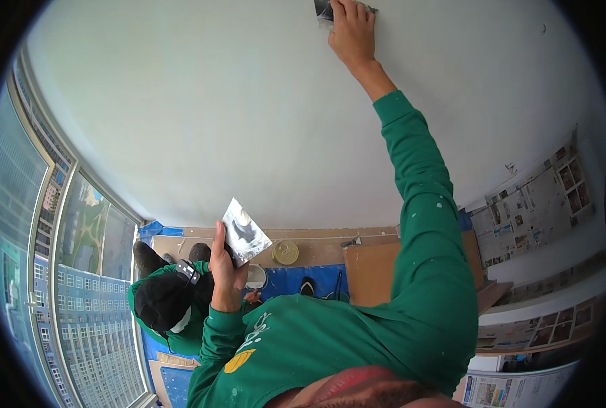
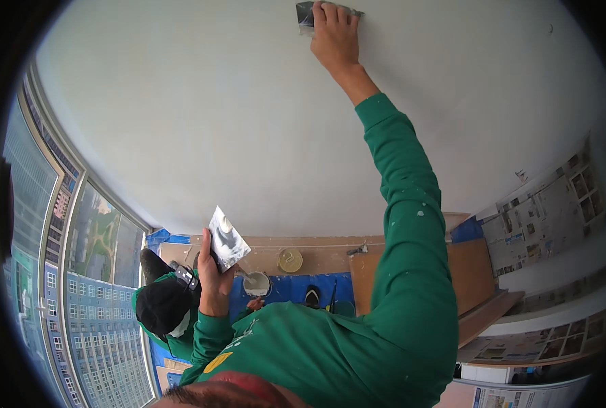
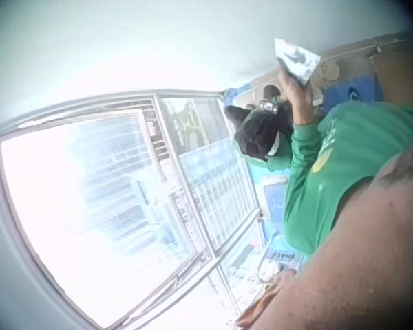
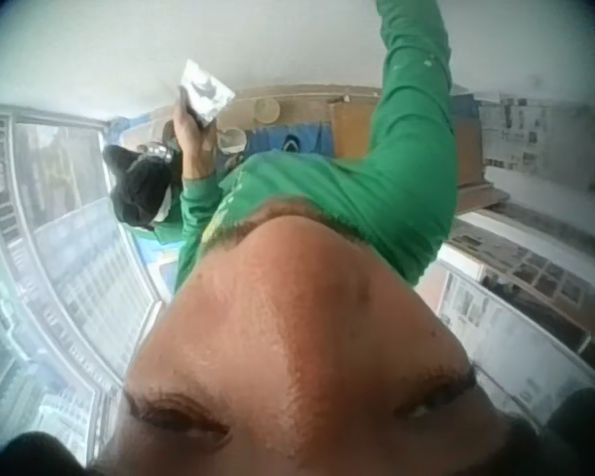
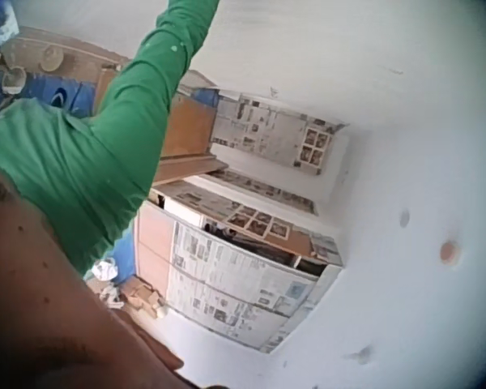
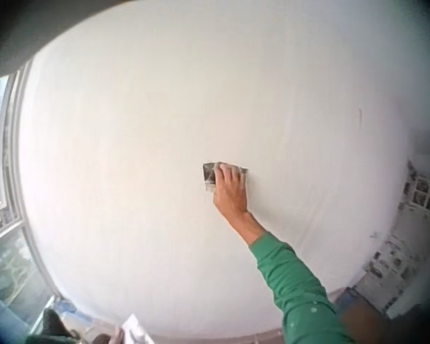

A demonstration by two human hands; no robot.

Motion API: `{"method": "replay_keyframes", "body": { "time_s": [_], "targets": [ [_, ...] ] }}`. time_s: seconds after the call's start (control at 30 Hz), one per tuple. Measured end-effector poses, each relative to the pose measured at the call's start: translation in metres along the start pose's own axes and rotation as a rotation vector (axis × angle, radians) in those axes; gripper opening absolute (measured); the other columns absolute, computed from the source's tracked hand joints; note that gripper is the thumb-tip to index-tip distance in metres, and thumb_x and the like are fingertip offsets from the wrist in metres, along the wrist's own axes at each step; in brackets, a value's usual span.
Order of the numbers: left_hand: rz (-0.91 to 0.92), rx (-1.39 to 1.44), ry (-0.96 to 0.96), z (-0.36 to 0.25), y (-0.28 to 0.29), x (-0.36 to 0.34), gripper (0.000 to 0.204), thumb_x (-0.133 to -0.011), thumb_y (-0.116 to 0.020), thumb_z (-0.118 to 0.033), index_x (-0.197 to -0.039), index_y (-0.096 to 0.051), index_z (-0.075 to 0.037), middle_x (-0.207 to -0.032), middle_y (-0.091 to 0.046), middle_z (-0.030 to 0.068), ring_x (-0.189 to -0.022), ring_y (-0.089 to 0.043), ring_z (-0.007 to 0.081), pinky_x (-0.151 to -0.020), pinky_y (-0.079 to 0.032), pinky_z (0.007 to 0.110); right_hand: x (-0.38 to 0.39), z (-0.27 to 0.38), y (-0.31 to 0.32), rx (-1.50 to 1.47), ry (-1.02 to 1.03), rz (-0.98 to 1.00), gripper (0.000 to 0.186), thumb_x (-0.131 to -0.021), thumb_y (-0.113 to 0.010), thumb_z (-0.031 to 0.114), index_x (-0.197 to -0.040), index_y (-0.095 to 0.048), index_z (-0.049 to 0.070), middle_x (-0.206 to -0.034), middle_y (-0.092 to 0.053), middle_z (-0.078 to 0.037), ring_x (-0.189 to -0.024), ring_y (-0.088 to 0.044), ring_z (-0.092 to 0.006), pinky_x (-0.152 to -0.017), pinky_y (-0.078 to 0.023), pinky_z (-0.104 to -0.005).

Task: The person applies plaster to a white wall using two putty knives, frequently dipping one knife into a bucket of white compound to reload and then smoothing the material over the wall surface.

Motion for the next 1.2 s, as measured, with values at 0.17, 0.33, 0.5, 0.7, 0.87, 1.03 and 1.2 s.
{"method": "replay_keyframes", "body": {
  "time_s": [0.17, 0.33, 0.5, 0.7, 0.87, 1.03, 1.2],
  "targets": [
    [-0.017, -0.039, 0.031, -0.003, 0.007, -0.003, 0.036, -0.105, -0.056, -0.038, -0.126, -0.063, -0.009, -0.113, -0.070, 0.0021, -0.103, -0.068, 0.0173, -0.092, -0.054, 0.036, 0.101, 0.058, -0.025, -0.023, -0.061, 0.113, 0.046, -0.085, -0.061, 0.007, -0.131, -0.058, 0.002, -0.119, -0.058, -0.008, -0.112, -0.054, -0.0262, -0.093, -0.042, -0.0447],
    [-0.095, -0.060, 0.013, -0.005, -0.002, 0.007, 0.038, -0.104, -0.057, -0.039, -0.128, -0.062, -0.009, -0.115, -0.070, 0.0025, -0.104, -0.067, 0.0174, -0.093, -0.053, 0.037, 0.189, 0.102, -0.039, -0.085, -0.112, 0.315, 0.051, -0.090, -0.058, 0.008, -0.139, -0.052, -0.001, -0.130, -0.056, -0.011, -0.122, -0.051, -0.0281, -0.099, -0.042, -0.0468],
    [-0.095, -0.119, -0.017, -0.003, 0.001, 0.014, 0.042, -0.104, -0.056, -0.040, -0.129, -0.060, -0.006, -0.118, -0.068, 0.0048, -0.107, -0.066, 0.0199, -0.095, -0.053, 0.039, 0.268, 0.126, -0.052, -0.122, -0.120, 0.438, 0.053, -0.091, -0.056, 0.009, -0.142, -0.049, -0.002, -0.132, -0.055, -0.012, -0.125, -0.049, -0.0287, -0.101, -0.041, -0.0469],
    [-0.045, -0.143, -0.035, -0.013, 0.007, 0.026, 0.037, -0.105, -0.057, -0.037, -0.126, -0.062, -0.006, -0.117, -0.069, 0.0038, -0.105, -0.067, 0.0189, -0.094, -0.053, 0.038, 0.291, 0.137, -0.051, -0.406, -0.264, 0.567, 0.047, -0.090, -0.053, 0.004, -0.137, -0.051, -0.001, -0.126, -0.055, -0.014, -0.119, -0.050, -0.0314, -0.102, -0.039, -0.0459],
    [-0.055, -0.170, -0.124, -0.015, -0.001, 0.026, 0.041, -0.102, -0.061, -0.040, -0.128, -0.061, -0.009, -0.121, -0.068, 0.0028, -0.108, -0.066, 0.0186, -0.095, -0.052, 0.038, 0.322, 0.151, 0.005, -0.829, -0.527, 0.639, 0.045, -0.087, -0.053, -0.002, -0.131, -0.056, 0.006, -0.125, -0.055, -0.014, -0.115, -0.052, -0.0354, -0.096, -0.044, -0.0461],
    [-0.017, -0.231, 0.066, -0.020, 0.028, 0.011, 0.044, -0.102, -0.058, -0.045, -0.128, -0.061, -0.009, -0.121, -0.068, 0.0036, -0.111, -0.065, 0.0201, -0.096, -0.051, 0.038, 0.466, 0.204, 0.089, -1.321, -1.578, 0.893, 0.033, -0.094, -0.062, 0.011, -0.125, -0.061, 0.000, -0.107, -0.069, -0.012, -0.095, -0.068, -0.0240, -0.082, -0.053, -0.0367],
    [0.046, -0.241, 0.163, -0.019, 0.049, -0.005, 0.053, -0.101, -0.058, -0.049, -0.132, -0.060, -0.006, -0.125, -0.067, 0.0053, -0.114, -0.064, 0.0220, -0.102, -0.049, 0.039, 0.570, 0.252, 0.229, -1.600, -2.454, 0.475, 0.025, -0.099, -0.060, 0.015, -0.123, -0.062, 0.007, -0.112, -0.071, -0.008, -0.103, -0.069, -0.0241, -0.092, -0.057, -0.0430]
  ]
}}
Point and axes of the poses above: each hand's wrist, its own x-axis away from the middle knuckle, its own y-axis out of the back of the hand, z = x × y, the point moved 1 cm from there along -x, towards the middle knuckle
